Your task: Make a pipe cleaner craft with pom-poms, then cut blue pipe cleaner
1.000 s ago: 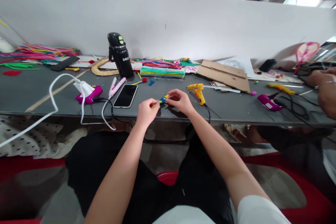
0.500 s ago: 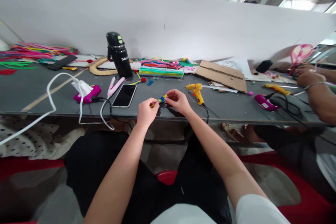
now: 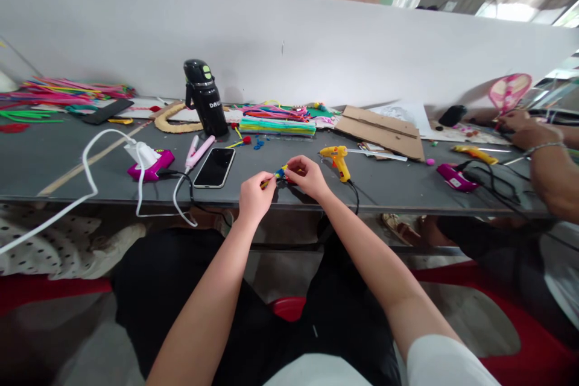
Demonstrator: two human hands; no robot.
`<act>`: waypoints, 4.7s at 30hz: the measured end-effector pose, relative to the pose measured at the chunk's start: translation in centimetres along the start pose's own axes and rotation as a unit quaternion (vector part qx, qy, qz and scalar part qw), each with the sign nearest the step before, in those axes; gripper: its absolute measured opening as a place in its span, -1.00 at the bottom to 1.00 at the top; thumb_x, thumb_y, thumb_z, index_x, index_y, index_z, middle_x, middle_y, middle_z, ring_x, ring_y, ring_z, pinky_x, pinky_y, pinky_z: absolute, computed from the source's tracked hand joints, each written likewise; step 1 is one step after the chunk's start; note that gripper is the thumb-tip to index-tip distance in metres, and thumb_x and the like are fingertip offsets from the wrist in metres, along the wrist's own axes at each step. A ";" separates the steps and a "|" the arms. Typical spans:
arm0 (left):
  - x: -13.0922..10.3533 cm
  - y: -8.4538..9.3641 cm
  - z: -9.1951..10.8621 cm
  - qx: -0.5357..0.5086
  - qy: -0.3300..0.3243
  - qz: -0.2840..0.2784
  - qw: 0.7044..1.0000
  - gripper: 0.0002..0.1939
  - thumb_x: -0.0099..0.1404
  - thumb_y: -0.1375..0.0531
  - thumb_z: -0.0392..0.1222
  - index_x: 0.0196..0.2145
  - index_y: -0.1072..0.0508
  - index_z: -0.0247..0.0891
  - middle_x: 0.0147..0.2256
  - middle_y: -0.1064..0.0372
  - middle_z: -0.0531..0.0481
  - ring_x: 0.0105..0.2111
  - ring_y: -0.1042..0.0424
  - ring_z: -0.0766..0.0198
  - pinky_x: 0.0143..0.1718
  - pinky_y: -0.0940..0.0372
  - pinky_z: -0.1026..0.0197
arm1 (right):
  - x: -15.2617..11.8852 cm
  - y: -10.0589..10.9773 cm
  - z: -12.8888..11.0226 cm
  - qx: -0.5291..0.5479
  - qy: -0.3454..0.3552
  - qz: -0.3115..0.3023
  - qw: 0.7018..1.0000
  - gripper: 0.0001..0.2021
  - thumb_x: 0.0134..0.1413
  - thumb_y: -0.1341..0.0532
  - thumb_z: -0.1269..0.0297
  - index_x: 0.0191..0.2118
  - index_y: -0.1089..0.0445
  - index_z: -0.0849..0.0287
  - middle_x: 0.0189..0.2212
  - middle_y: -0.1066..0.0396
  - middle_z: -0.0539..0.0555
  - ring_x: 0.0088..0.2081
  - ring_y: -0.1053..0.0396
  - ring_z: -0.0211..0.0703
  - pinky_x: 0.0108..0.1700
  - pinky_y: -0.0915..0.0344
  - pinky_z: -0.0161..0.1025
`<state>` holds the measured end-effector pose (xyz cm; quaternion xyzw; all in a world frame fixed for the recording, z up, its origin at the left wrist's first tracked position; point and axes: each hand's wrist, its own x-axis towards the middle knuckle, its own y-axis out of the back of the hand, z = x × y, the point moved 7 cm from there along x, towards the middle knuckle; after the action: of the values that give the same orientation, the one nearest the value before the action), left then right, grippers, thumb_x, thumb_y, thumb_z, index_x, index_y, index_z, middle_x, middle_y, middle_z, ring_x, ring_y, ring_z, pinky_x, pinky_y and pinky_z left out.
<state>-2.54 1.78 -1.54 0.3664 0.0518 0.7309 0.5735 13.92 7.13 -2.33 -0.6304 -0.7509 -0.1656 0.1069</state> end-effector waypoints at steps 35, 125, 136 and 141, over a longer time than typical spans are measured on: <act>0.2 -0.2 -0.5 -0.007 0.041 -0.017 0.999 -0.79 0.29 -0.17 -0.07 -0.32 -0.58 -0.19 -0.33 -0.57 -0.08 -0.34 -0.48 0.17 -0.29 -0.26 0.22 | -0.1 0.0 -0.4 -0.046 0.011 0.007 0.999 -0.68 -0.02 -0.33 0.01 -0.28 -0.34 0.13 -0.38 -0.42 0.02 -0.36 -0.40 -0.19 -0.28 -0.40 -0.22; 1.5 1.6 -3.3 -0.094 0.141 0.005 0.986 -0.78 0.15 -0.24 -0.06 -0.41 -0.58 -0.27 -0.51 -0.50 -0.03 -0.45 -0.44 0.21 -0.37 -0.24 0.23 | 1.4 -2.6 -0.8 -0.131 0.049 -0.083 0.987 -0.71 0.09 -0.29 0.05 -0.30 -0.53 0.21 -0.40 -0.53 0.08 -0.36 -0.44 -0.17 -0.28 -0.34 -0.26; 1.5 1.4 -3.2 -0.092 0.132 -0.009 0.987 -0.79 0.15 -0.23 -0.07 -0.42 -0.57 -0.26 -0.52 -0.50 -0.03 -0.45 -0.44 0.21 -0.37 -0.23 0.24 | 1.5 -2.4 -0.7 -0.151 0.046 -0.065 0.985 -0.74 0.08 -0.30 0.09 -0.33 -0.53 0.22 -0.42 -0.53 0.08 -0.38 -0.43 -0.18 -0.30 -0.33 -0.26; 1.6 1.3 -3.3 -0.088 0.119 -0.014 0.989 -0.78 0.16 -0.23 -0.06 -0.41 -0.57 -0.26 -0.51 -0.50 -0.03 -0.44 -0.45 0.20 -0.36 -0.25 0.23 | 1.4 -2.4 -0.6 -0.150 0.045 -0.068 0.985 -0.73 0.08 -0.30 0.08 -0.32 -0.53 0.22 -0.42 -0.53 0.08 -0.38 -0.43 -0.18 -0.29 -0.33 -0.26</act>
<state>-5.65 3.91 -2.58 0.2242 0.0606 0.7629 0.6033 11.23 7.84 -1.56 -0.5791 -0.7527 -0.3114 0.0329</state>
